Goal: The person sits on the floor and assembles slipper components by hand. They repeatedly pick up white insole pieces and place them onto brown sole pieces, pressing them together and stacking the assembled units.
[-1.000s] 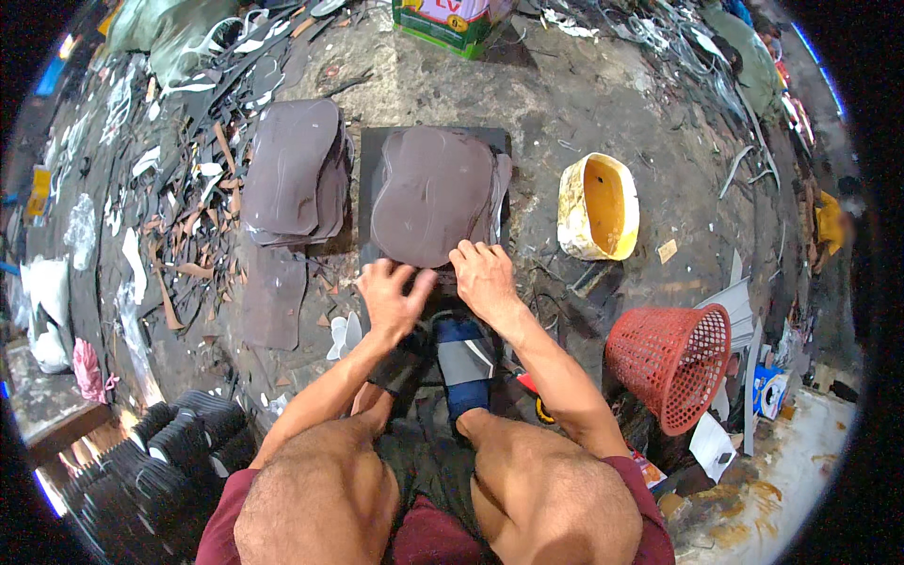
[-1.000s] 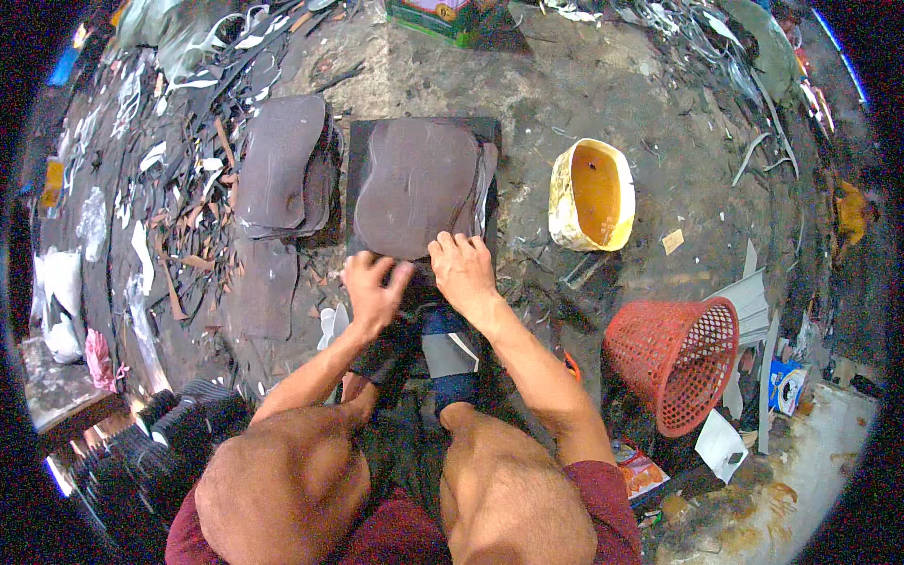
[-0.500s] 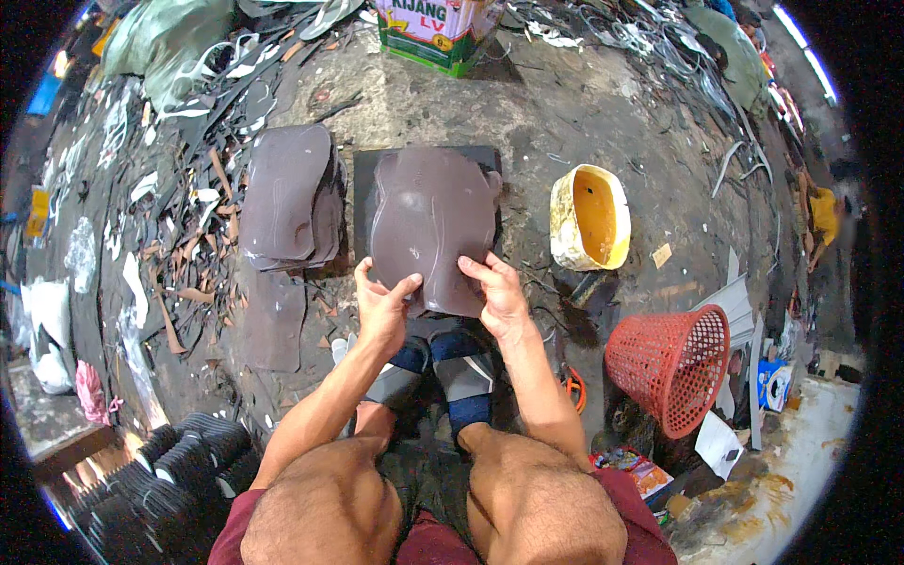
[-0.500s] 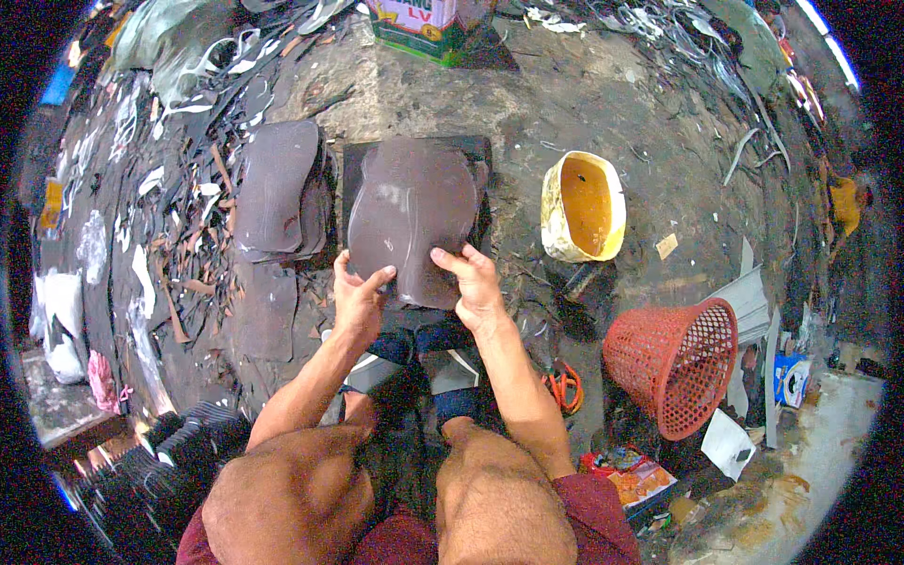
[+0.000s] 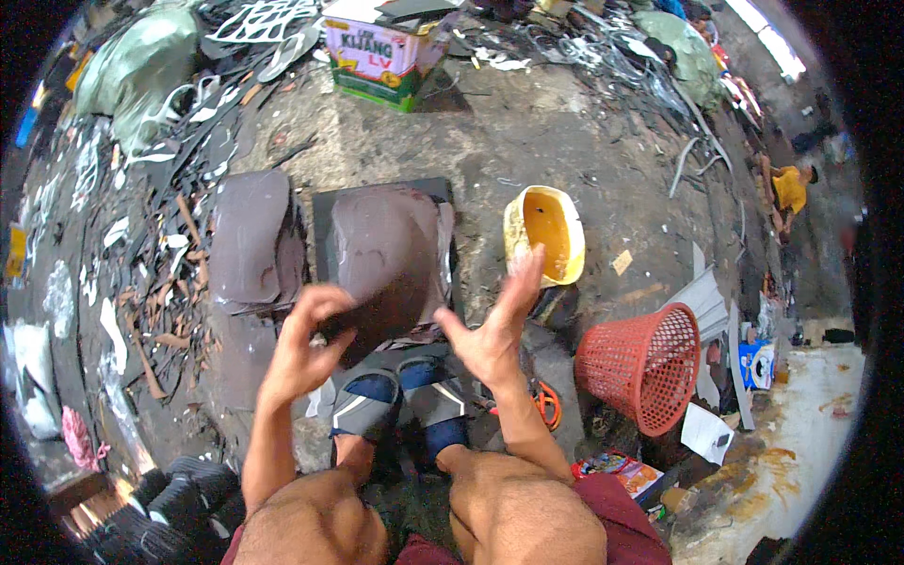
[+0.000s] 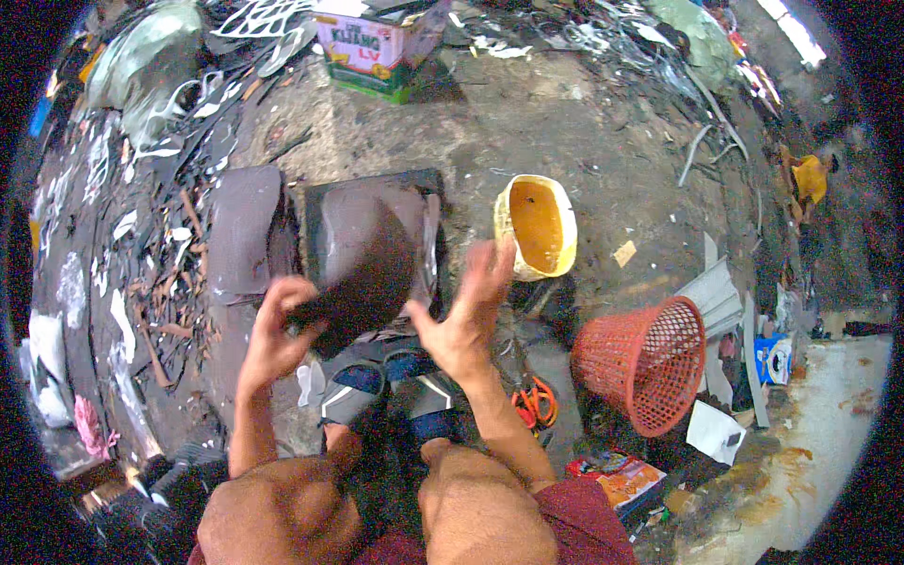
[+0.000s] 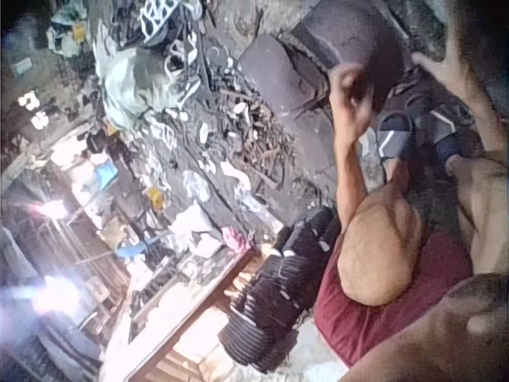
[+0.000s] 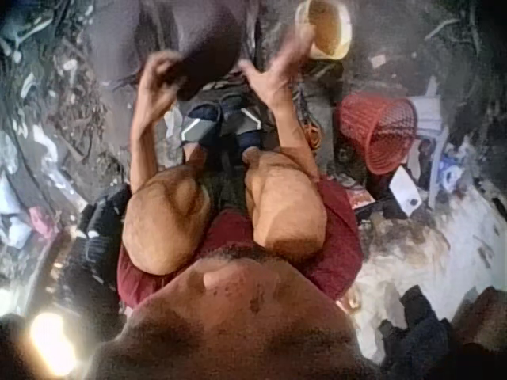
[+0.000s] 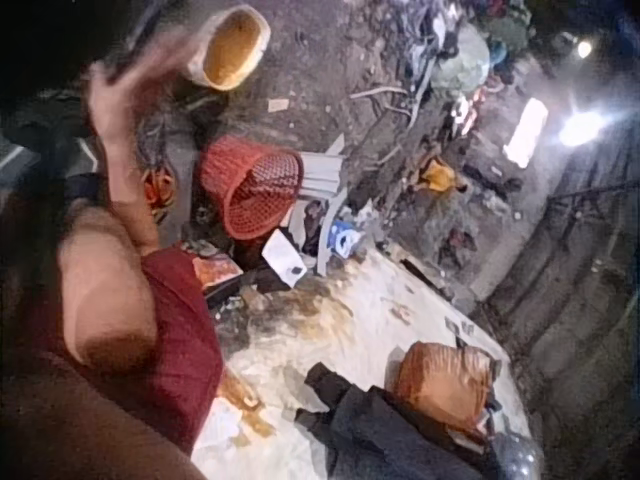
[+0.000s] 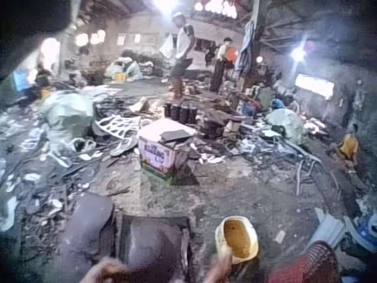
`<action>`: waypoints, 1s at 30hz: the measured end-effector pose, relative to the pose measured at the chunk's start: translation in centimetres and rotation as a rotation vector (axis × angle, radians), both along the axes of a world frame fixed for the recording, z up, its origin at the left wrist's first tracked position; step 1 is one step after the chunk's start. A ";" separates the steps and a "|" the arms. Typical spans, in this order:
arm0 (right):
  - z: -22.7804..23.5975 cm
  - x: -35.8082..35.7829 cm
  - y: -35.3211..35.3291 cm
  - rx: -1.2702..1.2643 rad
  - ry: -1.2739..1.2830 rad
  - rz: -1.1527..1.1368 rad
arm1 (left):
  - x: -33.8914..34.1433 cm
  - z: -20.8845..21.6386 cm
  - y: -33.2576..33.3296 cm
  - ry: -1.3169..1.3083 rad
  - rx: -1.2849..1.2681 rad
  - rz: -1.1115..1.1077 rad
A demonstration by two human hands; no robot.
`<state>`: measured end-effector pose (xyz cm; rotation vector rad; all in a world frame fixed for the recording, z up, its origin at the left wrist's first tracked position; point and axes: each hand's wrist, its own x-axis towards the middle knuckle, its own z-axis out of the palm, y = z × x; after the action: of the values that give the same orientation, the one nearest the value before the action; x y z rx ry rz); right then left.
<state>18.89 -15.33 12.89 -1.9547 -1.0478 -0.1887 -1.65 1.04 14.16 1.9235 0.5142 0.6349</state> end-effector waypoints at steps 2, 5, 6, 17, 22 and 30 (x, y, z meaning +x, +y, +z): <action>4.6 0.4 -0.4 -0.381 -0.167 0.554 | -1.6 5.2 1.0 0.323 -0.003 -0.447; 4.2 -0.1 0.6 -0.313 0.435 0.601 | -3.6 4.3 0.8 -0.003 0.421 0.247; 3.9 -0.9 0.9 -0.314 0.734 0.522 | -4.1 3.4 0.8 -0.127 0.393 0.614; -5.2 0.9 3.5 0.097 0.649 0.049 | -13.6 -15.6 -8.7 0.734 -0.154 0.541; -6.9 -0.7 1.5 -0.106 0.505 0.191 | -10.4 -13.1 -5.8 0.466 0.379 0.594; -9.7 -7.9 0.7 -0.285 0.978 0.468 | -4.3 -9.4 -6.4 0.244 0.087 0.102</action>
<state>11.01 -14.67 3.22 -1.6303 -0.8241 1.1128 -5.94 -5.37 4.72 2.0808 0.7533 0.4957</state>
